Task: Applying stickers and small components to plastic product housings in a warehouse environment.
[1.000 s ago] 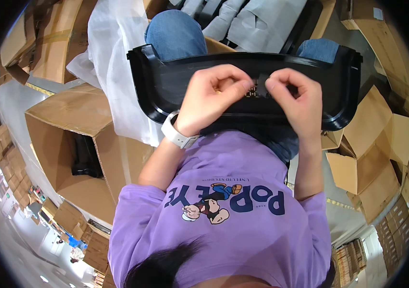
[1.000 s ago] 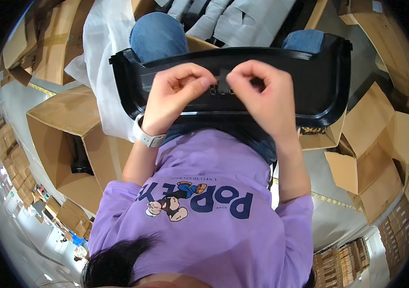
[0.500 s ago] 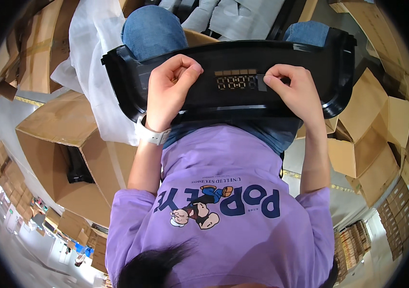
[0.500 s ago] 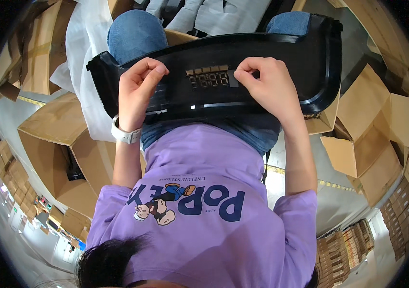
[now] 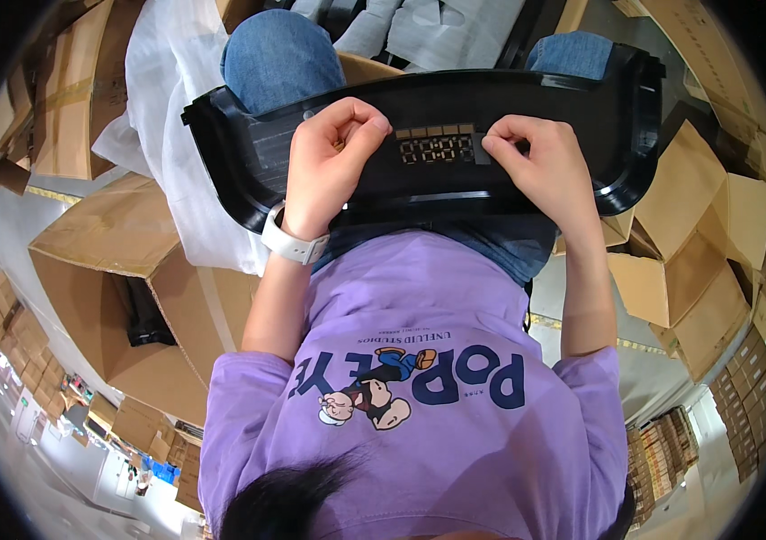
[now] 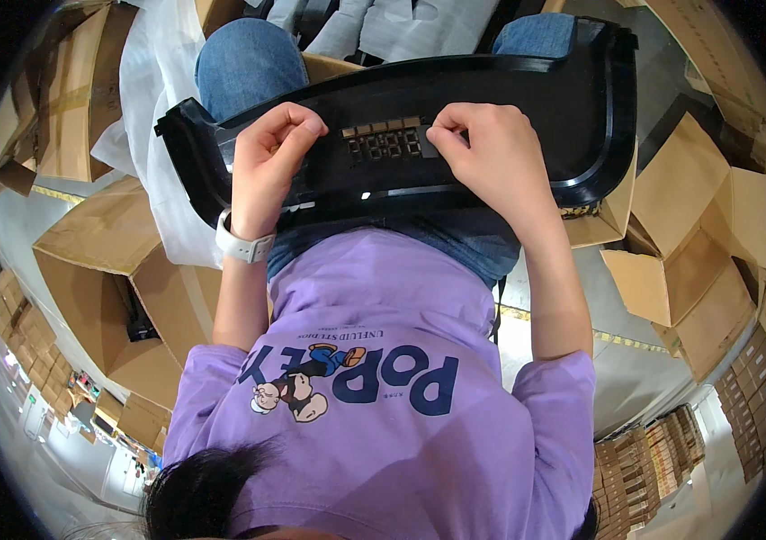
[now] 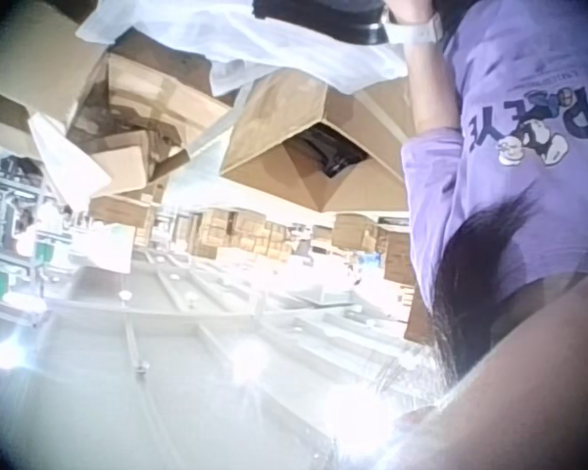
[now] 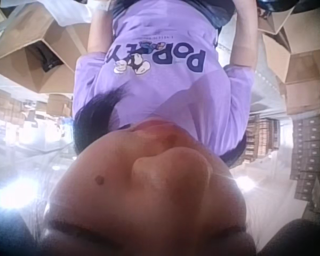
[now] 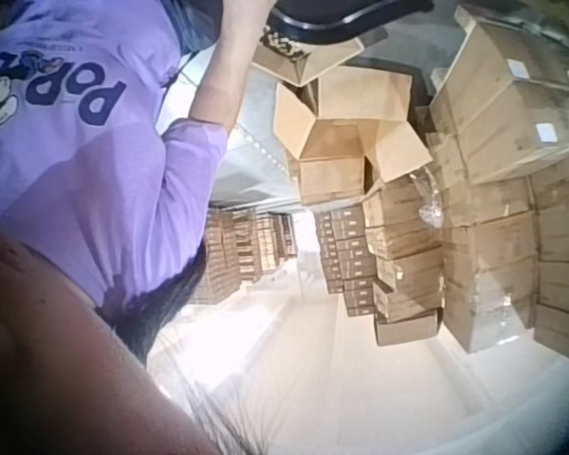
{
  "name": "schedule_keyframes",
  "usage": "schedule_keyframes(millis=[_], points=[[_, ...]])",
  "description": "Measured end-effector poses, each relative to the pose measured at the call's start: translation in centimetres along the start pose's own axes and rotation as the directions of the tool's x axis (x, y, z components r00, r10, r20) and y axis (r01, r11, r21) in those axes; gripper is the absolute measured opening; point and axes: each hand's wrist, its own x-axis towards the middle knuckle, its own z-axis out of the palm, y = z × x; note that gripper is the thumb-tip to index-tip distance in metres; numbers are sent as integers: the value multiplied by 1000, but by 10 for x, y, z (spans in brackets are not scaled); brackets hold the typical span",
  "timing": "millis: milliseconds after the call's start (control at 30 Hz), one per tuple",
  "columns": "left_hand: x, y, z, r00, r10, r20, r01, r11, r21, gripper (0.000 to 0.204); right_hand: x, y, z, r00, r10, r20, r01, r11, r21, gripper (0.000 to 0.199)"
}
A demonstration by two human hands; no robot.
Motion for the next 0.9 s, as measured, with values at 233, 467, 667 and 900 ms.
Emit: schedule_keyframes(millis=[233,467,667,900], points=[[-3,-5,0,1000,11,9,-11,1000,24,10,-1,-6,2,1000,21,-17,-23,992,-127,21],[-3,-6,1,1000,10,17,-10,1000,22,11,-2,-11,-1,998,36,-57,-53,944,-327,28],[10,6,-21,979,183,-93,-157,960,232,14,-4,-10,-14,994,-52,99,94,867,-490,28],[63,12,-36,879,292,378,-440,190,877,49,-25,-32,-24,999,-37,39,34,996,79,13]])
